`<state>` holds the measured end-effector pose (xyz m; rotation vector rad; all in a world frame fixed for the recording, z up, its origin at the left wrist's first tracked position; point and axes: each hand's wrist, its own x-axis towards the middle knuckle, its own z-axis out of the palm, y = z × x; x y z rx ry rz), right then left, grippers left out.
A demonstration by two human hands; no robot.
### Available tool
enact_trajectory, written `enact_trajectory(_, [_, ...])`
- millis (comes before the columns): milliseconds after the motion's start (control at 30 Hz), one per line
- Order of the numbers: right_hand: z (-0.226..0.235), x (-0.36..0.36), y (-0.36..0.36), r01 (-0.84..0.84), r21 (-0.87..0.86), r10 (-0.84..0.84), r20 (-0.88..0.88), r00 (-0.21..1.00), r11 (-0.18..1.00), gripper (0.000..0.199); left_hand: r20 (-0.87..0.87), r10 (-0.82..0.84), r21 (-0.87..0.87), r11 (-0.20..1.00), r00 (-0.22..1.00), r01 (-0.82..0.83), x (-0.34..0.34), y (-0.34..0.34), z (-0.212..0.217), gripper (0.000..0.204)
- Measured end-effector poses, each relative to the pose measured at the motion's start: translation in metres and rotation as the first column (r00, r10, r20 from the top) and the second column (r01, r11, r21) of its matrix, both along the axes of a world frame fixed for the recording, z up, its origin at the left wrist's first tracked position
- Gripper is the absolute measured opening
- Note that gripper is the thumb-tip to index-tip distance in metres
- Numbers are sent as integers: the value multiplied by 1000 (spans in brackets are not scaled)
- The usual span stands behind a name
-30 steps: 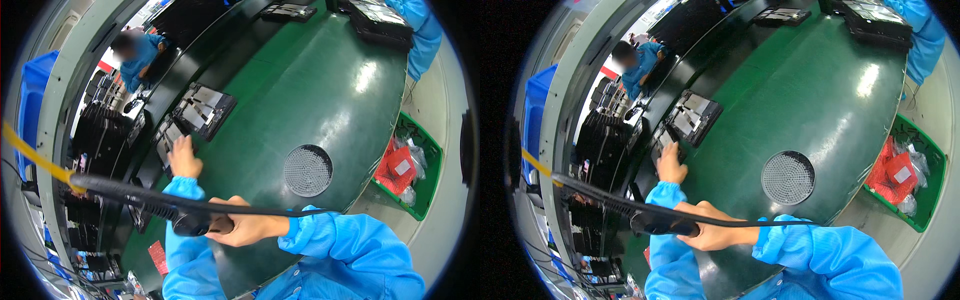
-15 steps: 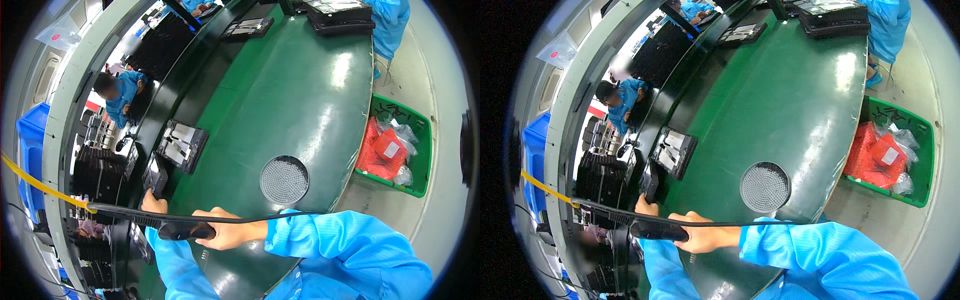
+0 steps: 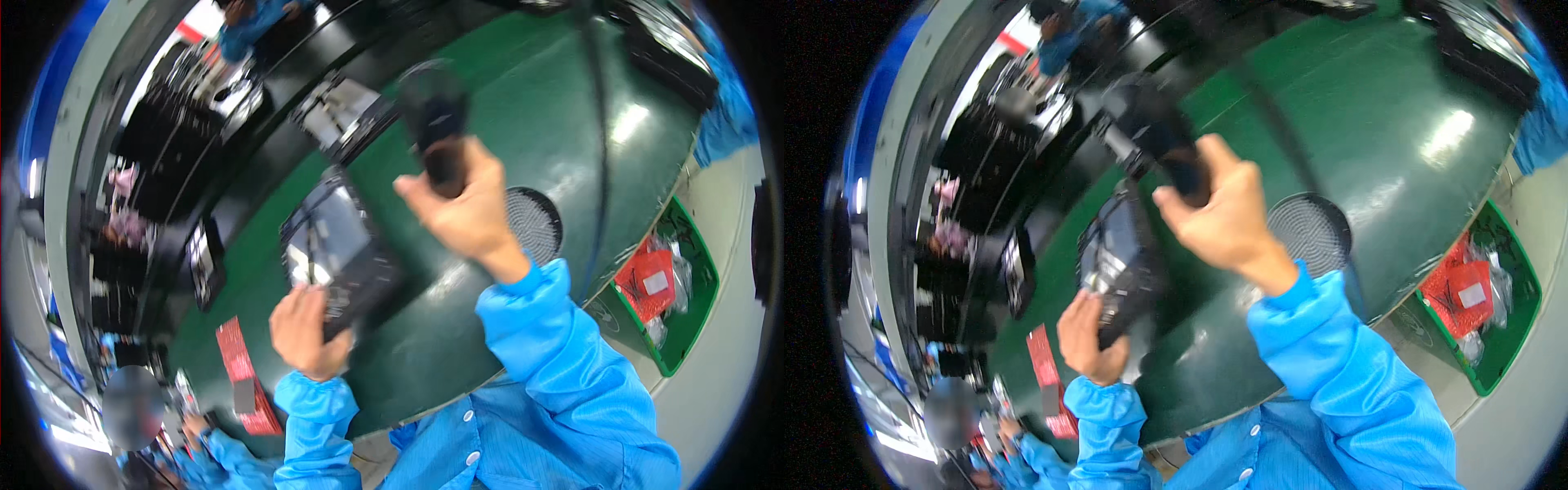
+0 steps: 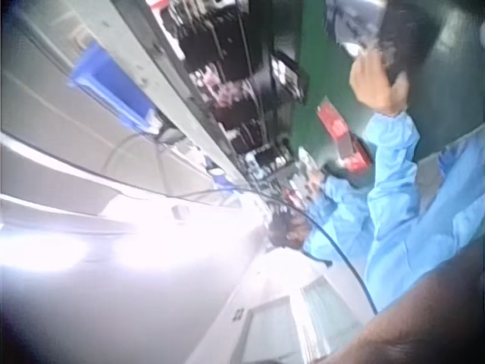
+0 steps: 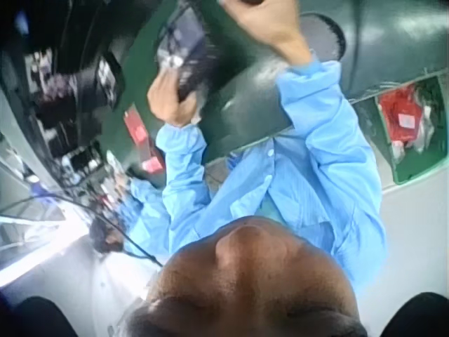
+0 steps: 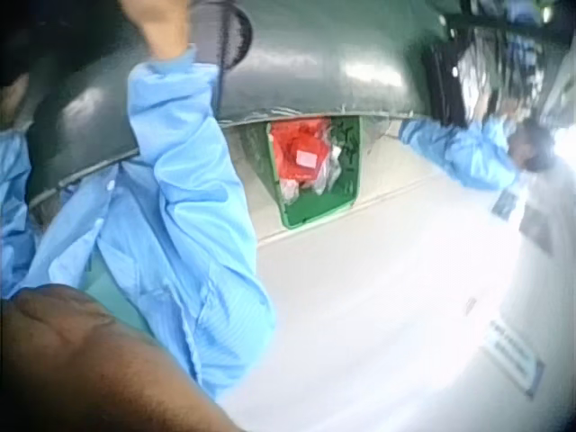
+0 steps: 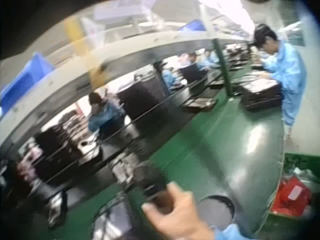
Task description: Installing small components and securing them with a power screwdriver on electronic screens.
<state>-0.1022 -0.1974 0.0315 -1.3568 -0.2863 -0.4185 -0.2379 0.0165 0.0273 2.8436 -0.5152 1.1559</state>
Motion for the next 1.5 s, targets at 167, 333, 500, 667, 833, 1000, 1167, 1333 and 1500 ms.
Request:
enact_trajectory(167, [5, -3, 2, -59, 47, 62, -66, 996, 997, 29, -282, -171, -113, 983, 944, 144, -61, -32, -39, 54])
enact_trajectory(333, [-2, 0, 2, -62, 20, 62, -39, 997, 998, 32, -399, -237, -291, 949, 886, 123, -77, -31, -30, 45])
enact_trajectory(500, [-5, -3, 3, -89, -26, 89, -3, 996, 996, 32, -423, 256, -412, 800, 869, -436, -64, 42, -34, 31])
enact_trajectory(667, [-5, -4, 4, -98, -37, 98, -13, 995, 994, 32, -731, 206, -377, 672, 650, -637, -42, 68, -26, 29])
enact_trajectory(833, [-5, -2, 3, -85, -47, 85, -16, 996, 995, 32, -828, 55, -392, 655, 558, -646, -31, 83, -25, 26])
enact_trajectory(1000, [-5, -3, 5, -88, -53, 87, -23, 996, 995, 32, -753, -376, -656, 369, 540, -658, -26, 94, -19, 17])
enact_trajectory(1167, [-6, -3, 10, -95, -74, 93, -27, 995, 993, 32, -798, -446, -590, 440, 406, -677, -20, 104, -27, 12])
enact_trajectory(1333, [-5, -5, 10, -80, -72, 79, -18, 997, 994, 32, -853, -132, -472, 609, 505, -637, -24, 87, -32, 14])
enact_trajectory(1500, [-2, -8, 13, -97, -48, 96, -35, 995, 994, 32, -786, -2, -455, 678, 618, -577, -37, 79, -38, 16])
